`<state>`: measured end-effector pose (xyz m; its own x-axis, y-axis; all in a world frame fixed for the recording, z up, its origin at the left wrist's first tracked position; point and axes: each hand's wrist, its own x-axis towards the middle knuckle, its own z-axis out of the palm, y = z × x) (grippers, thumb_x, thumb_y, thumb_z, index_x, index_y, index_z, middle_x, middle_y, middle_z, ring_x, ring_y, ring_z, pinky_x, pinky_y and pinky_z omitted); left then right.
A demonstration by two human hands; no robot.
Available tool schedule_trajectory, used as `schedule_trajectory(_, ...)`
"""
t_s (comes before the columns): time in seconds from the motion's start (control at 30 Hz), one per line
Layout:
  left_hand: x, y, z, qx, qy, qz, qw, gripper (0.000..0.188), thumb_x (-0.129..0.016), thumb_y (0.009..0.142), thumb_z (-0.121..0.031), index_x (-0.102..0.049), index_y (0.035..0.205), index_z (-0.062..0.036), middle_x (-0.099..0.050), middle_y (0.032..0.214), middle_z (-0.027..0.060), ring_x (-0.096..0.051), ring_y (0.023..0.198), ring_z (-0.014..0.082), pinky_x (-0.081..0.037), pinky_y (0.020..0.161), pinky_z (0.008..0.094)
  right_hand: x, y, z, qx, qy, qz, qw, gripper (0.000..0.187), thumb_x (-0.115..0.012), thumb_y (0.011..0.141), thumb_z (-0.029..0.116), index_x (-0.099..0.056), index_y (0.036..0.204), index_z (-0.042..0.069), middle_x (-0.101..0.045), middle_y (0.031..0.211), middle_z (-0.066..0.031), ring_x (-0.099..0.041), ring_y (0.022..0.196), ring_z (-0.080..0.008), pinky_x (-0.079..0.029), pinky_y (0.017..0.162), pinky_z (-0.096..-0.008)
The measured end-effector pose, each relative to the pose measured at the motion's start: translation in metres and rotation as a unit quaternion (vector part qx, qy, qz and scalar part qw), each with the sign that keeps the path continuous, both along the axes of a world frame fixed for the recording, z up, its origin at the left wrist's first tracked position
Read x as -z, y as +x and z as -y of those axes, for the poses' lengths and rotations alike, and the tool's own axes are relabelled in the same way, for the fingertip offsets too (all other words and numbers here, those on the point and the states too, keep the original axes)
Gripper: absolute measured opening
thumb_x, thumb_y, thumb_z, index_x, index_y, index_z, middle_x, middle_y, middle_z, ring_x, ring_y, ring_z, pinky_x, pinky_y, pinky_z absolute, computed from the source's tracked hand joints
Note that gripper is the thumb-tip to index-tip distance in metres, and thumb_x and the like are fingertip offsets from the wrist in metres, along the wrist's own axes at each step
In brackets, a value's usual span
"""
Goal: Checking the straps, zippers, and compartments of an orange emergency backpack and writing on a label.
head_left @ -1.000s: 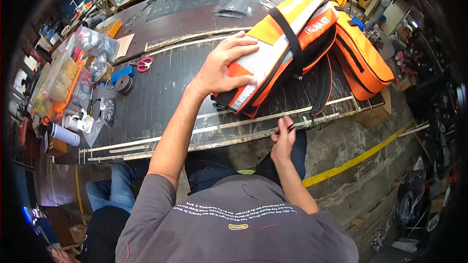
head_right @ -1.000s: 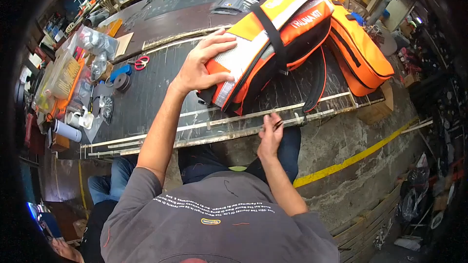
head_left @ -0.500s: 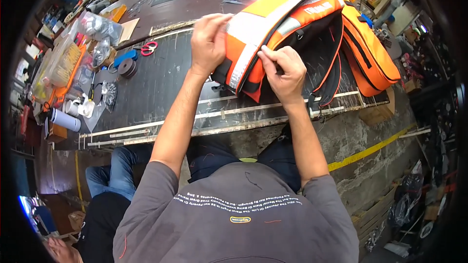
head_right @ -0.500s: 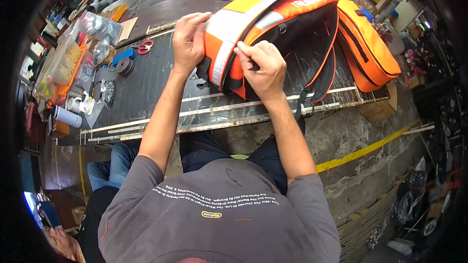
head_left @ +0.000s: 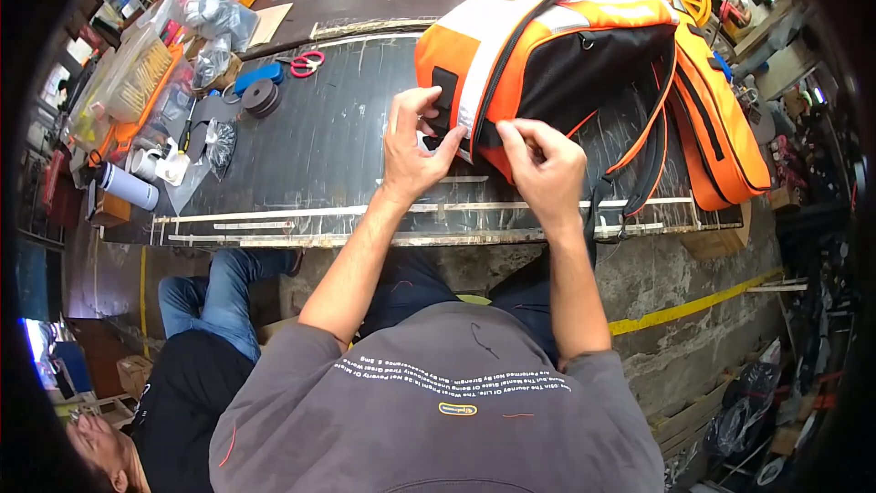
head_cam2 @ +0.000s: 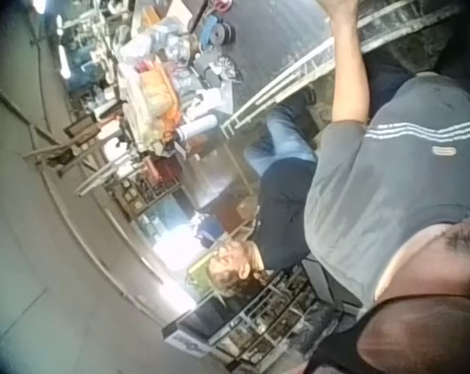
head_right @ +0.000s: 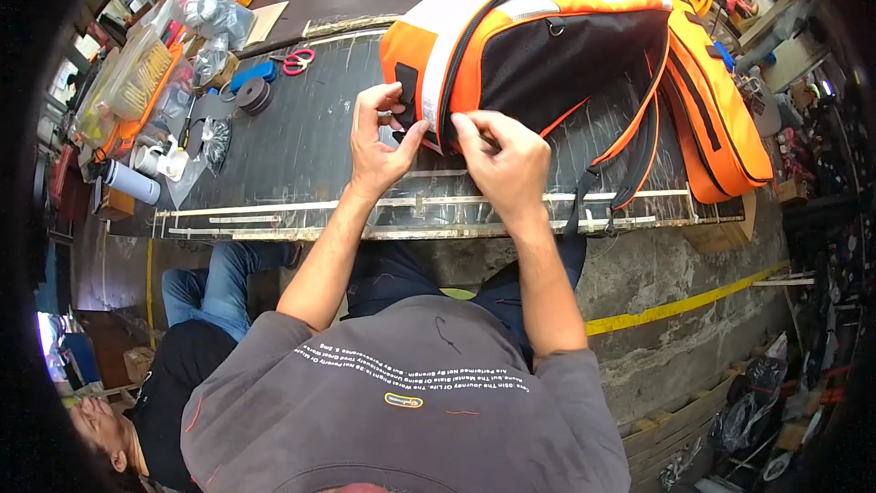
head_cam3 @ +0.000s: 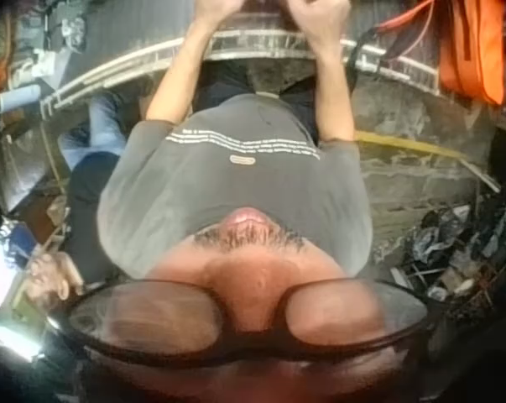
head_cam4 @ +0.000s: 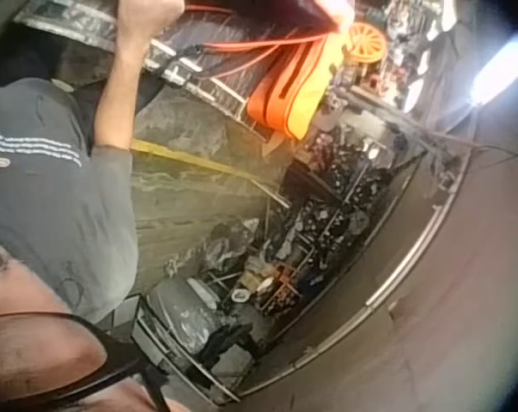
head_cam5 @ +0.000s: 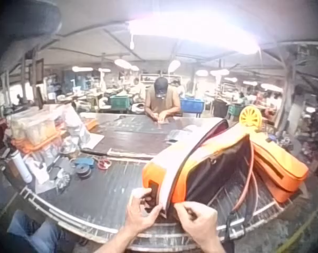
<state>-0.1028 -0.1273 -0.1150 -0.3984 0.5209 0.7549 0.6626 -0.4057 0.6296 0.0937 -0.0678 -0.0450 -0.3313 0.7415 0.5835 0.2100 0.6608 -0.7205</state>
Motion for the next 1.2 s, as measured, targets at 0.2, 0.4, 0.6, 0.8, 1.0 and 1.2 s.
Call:
schedule_trajectory(0.2, -0.011, -0.006, -0.009, -0.095, 0.006, -0.054, 0.994, 0.061, -0.091, 0.088, -0.008, -0.063, 0.141, -0.0089, -0.07, 0.109, 0.0082, -0.068, 0.096, 0.0202, -0.057, 0.078, 0.0356, -0.006, -0.042, -0.013, 0.088, 0.027, 0.031, 0.995, 0.024, -0.089, 0.093, 0.028, -0.083, 0.09, 0.005, -0.08, 0.079, -0.0116, -0.08, 0.07, -0.027, -0.06, 0.064, -0.0378)
schedule_trajectory(0.4, -0.021, -0.017, -0.012, -0.074, 0.02, -0.035, 0.996, 0.028, -0.08, 0.088, 0.001, -0.073, 0.114, -0.0078, -0.069, 0.101, 0.0089, -0.072, 0.088, 0.0271, -0.059, 0.079, 0.0414, 0.004, -0.049, -0.012, 0.079, 0.071, 0.021, 0.994, 0.017, -0.087, 0.091, 0.022, -0.081, 0.095, 0.006, -0.08, 0.081, -0.0117, -0.081, 0.074, -0.029, -0.061, 0.067, -0.0389)
schedule_trajectory(0.6, -0.03, -0.002, -0.003, -0.146, 0.003, -0.082, 0.986, 0.02, -0.078, 0.088, 0.0, -0.083, 0.107, -0.0068, -0.072, 0.11, 0.0121, -0.077, 0.092, 0.0292, -0.063, 0.079, 0.0394, 0.012, -0.046, -0.012, 0.069, 0.076, 0.021, 0.994, 0.017, -0.087, 0.091, 0.019, -0.078, 0.094, 0.005, -0.08, 0.082, -0.0116, -0.08, 0.073, -0.0263, -0.061, 0.067, -0.0378)
schedule_trajectory(0.8, -0.031, 0.012, 0.0, -0.134, -0.018, -0.043, 0.99, 0.017, -0.087, 0.084, -0.01, -0.085, 0.1, -0.0053, -0.071, 0.112, 0.013, -0.069, 0.109, 0.0319, -0.057, 0.093, 0.0438, 0.011, -0.041, -0.011, 0.061, 0.08, 0.016, 0.995, 0.02, -0.088, 0.093, 0.019, -0.077, 0.092, 0.003, -0.078, 0.078, -0.0086, -0.076, 0.066, -0.0175, -0.058, 0.064, -0.033)
schedule_trajectory(1.0, -0.032, 0.014, -0.002, -0.101, -0.044, 0.001, 0.994, 0.008, -0.085, 0.086, -0.012, -0.08, 0.091, -0.0084, -0.066, 0.111, 0.0085, -0.059, 0.105, 0.0268, -0.051, 0.091, 0.0418, 0.006, -0.035, -0.005, 0.064, 0.082, 0.043, 0.994, 0.019, -0.087, 0.093, 0.018, -0.075, 0.093, 0.004, -0.077, 0.08, -0.0093, -0.076, 0.07, -0.0226, -0.058, 0.066, -0.0371)
schedule_trajectory(1.2, -0.033, 0.003, -0.001, -0.013, -0.083, 0.073, 0.994, 0.009, -0.083, 0.091, -0.016, -0.08, 0.096, -0.0098, -0.066, 0.118, 0.0077, -0.058, 0.116, 0.0262, -0.05, 0.101, 0.0413, -0.001, -0.023, 0.012, 0.087, 0.162, 0.104, 0.977, 0.035, -0.08, 0.092, 0.012, -0.063, 0.122, 0.004, -0.072, 0.104, -0.0139, -0.072, 0.099, -0.0353, -0.054, 0.087, -0.0502)
